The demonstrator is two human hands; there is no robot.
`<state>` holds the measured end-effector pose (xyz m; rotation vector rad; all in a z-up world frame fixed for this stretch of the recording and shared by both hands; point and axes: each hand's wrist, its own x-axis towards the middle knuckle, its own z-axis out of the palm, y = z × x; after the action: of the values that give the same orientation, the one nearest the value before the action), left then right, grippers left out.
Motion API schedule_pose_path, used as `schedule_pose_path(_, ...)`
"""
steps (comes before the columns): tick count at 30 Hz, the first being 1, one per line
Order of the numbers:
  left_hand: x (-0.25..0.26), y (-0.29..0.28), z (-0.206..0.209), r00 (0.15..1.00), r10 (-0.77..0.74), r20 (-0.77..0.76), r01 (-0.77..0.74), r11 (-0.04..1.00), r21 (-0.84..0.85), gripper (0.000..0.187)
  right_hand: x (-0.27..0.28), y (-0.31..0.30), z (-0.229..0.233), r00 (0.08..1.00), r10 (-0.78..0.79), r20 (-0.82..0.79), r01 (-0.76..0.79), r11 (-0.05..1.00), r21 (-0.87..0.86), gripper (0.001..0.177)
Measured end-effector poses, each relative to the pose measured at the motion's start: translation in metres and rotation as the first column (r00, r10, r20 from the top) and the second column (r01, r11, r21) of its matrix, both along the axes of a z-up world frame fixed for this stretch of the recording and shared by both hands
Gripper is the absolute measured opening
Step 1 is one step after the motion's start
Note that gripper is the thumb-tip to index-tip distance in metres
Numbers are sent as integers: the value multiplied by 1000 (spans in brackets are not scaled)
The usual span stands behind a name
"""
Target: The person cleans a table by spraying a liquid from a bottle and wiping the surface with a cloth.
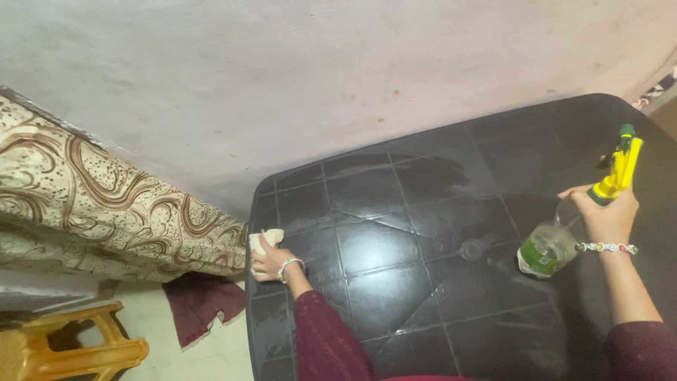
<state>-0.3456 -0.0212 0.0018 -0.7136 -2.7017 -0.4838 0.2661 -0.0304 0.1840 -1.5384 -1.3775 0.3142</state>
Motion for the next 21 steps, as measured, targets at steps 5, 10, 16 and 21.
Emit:
schedule_pose_path(5, 175, 1, -17, 899, -421, 120, 413, 907, 88, 45, -4, -11, 5, 997, 74, -7, -73, 996, 50, 49)
schedule_pose_path(10, 369, -96, 26, 272, -959, 75, 950, 280, 134, 49, -5, -17, 7, 992, 111, -60, -106, 991, 76, 49)
schedule_pose_path(16, 283, -92, 37, 302, -953, 17, 943, 302, 143, 39, 0, -25, 2, 991, 103, -81, -96, 991, 90, 49)
schedule_pose_path(21, 67, -126, 51, 799, -593, -102, 573, 697, 431, 21, -2, -35, -1, 981, 144, -129, -125, 981, 147, 57)
